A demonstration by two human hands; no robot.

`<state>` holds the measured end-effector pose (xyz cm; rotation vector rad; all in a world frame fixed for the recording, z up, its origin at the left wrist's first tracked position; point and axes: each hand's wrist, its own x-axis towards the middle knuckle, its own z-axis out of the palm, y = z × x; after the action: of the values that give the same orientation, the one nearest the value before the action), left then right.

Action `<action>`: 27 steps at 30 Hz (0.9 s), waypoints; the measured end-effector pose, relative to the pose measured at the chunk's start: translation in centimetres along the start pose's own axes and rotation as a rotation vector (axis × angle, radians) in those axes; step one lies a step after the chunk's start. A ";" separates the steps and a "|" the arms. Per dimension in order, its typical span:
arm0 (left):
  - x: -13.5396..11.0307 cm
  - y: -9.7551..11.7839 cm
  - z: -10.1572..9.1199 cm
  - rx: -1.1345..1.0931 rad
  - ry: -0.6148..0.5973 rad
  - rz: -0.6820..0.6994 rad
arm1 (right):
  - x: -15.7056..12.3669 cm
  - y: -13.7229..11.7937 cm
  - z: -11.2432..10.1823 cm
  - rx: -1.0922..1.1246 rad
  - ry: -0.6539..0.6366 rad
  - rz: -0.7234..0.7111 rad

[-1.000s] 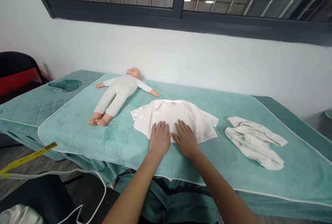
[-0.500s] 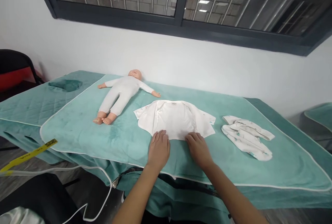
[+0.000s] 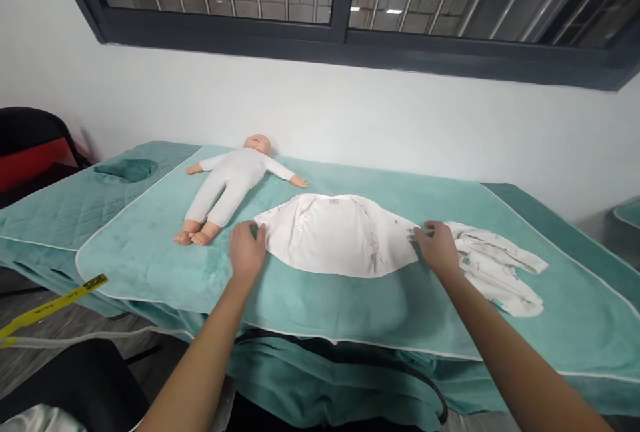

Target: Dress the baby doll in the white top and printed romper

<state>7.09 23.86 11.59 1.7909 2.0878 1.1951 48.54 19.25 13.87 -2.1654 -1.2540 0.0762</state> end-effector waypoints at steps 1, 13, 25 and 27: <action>1.0 -0.3 -0.1 0.043 -0.050 -0.069 | 0.8 0.7 0.1 -0.036 -0.009 0.040; 5.1 -1.1 2.8 -0.152 -0.100 -0.078 | 4.3 3.3 1.2 0.161 -0.088 0.055; 6.6 -0.9 4.2 0.020 0.029 -0.019 | 8.3 3.3 3.2 0.226 0.179 0.110; 7.0 -0.8 4.3 0.054 0.006 -0.030 | 8.7 3.1 3.6 0.197 0.208 0.114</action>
<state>6.97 32.14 10.78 1.7740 2.1627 1.1480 54.42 26.88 11.53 -2.0159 -0.9644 0.0198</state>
